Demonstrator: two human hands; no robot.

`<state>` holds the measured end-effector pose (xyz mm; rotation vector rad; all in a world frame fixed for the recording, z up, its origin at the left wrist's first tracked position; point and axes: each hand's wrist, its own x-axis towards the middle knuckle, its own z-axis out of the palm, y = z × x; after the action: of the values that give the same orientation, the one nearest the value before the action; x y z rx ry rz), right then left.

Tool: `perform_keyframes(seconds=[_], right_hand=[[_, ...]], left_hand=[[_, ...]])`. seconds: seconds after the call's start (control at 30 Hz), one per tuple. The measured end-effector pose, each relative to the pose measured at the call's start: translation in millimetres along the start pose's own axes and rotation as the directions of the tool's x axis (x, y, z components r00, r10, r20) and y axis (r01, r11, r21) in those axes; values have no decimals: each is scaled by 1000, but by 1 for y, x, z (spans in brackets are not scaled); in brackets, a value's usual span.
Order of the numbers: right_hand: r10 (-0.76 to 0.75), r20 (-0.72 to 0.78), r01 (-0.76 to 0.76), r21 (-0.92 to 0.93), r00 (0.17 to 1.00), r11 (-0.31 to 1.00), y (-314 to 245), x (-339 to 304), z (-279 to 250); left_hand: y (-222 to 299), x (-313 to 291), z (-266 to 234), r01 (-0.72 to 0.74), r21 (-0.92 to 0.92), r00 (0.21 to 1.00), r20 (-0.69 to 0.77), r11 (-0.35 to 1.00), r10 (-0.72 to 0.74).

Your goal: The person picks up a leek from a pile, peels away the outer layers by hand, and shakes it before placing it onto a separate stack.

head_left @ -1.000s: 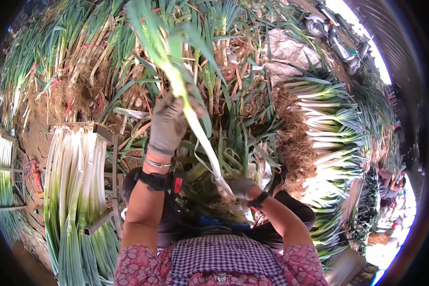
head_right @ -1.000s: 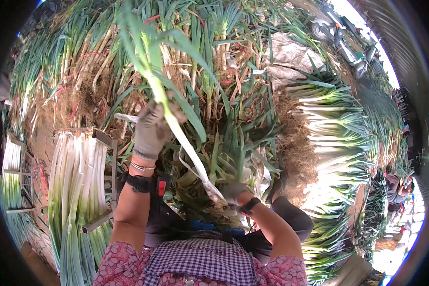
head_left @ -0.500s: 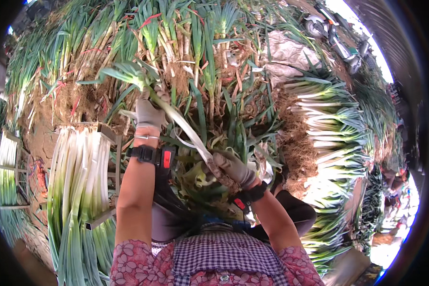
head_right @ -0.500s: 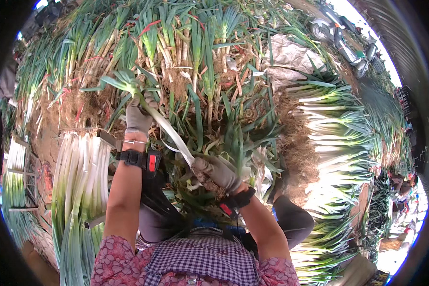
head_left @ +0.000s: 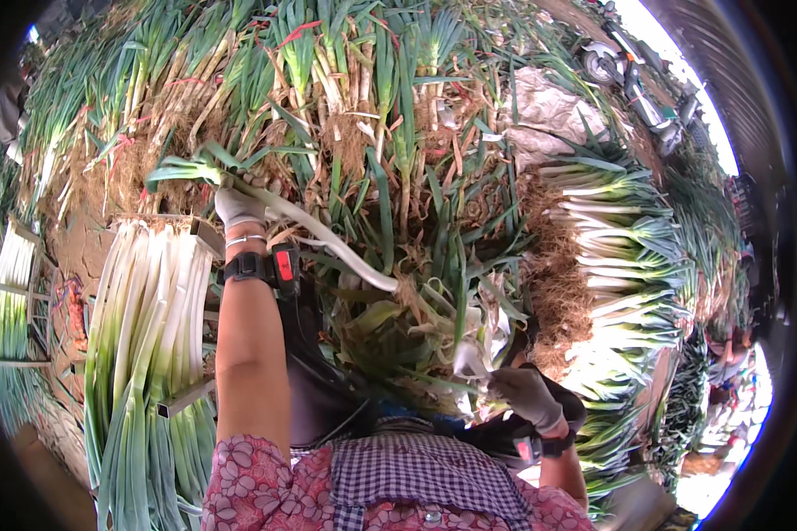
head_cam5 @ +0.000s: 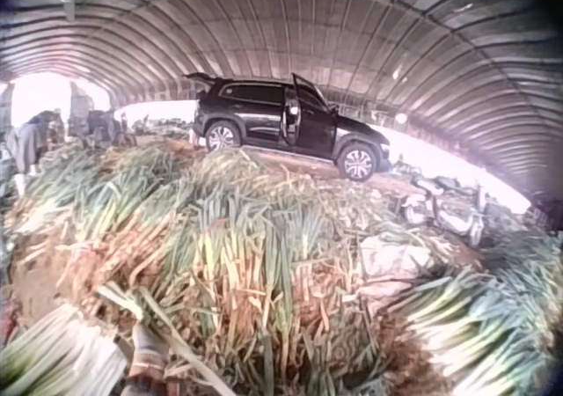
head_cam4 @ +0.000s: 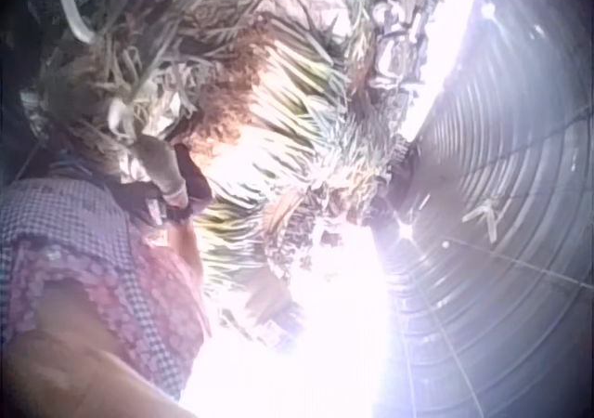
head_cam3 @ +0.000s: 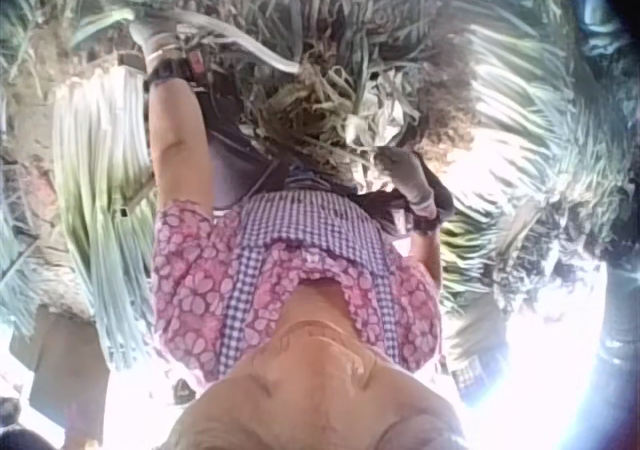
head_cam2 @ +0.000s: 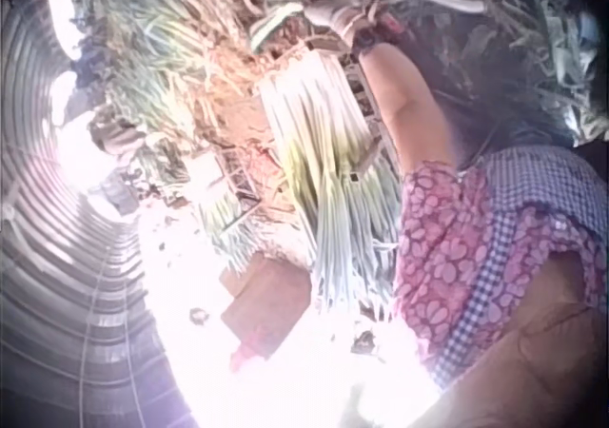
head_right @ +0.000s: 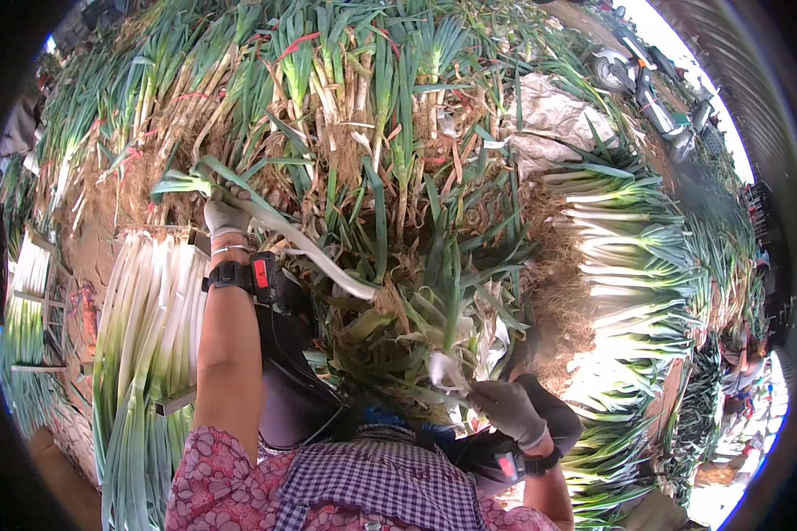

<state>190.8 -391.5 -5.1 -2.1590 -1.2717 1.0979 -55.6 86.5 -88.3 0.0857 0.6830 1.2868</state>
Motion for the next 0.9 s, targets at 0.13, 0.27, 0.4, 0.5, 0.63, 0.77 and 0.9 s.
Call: perform_keyframes(seconds=[0.13,0.27,0.4,0.5,0.63,0.77,0.9], right_hand=[[-416,-395,247,-412,819,877,-38,57,5],[-558,-417,373,-447,717,813,-146,128,23],[-674,-447,417,-546,588,726,-155,214,54],[-717,-442,487,-530,540,694,-130,229,60],[-669,-386,427,-547,635,720,-86,201,39],[-645,-377,421,-525,664,740,-57,180,27],[-194,-379,-50,-548,905,835,68,162,3]], left_hand=[[2,17,-12,-67,-169,992,98,983,84],[-33,-21,20,-67,-161,972,211,985,101],[-36,-25,24,-57,-165,982,170,985,85],[-23,-34,26,-68,-187,981,167,980,100],[-26,-53,36,-81,-122,955,274,989,112],[-27,-78,39,-170,83,966,213,982,149],[6,-72,43,-350,66,907,274,934,321]])
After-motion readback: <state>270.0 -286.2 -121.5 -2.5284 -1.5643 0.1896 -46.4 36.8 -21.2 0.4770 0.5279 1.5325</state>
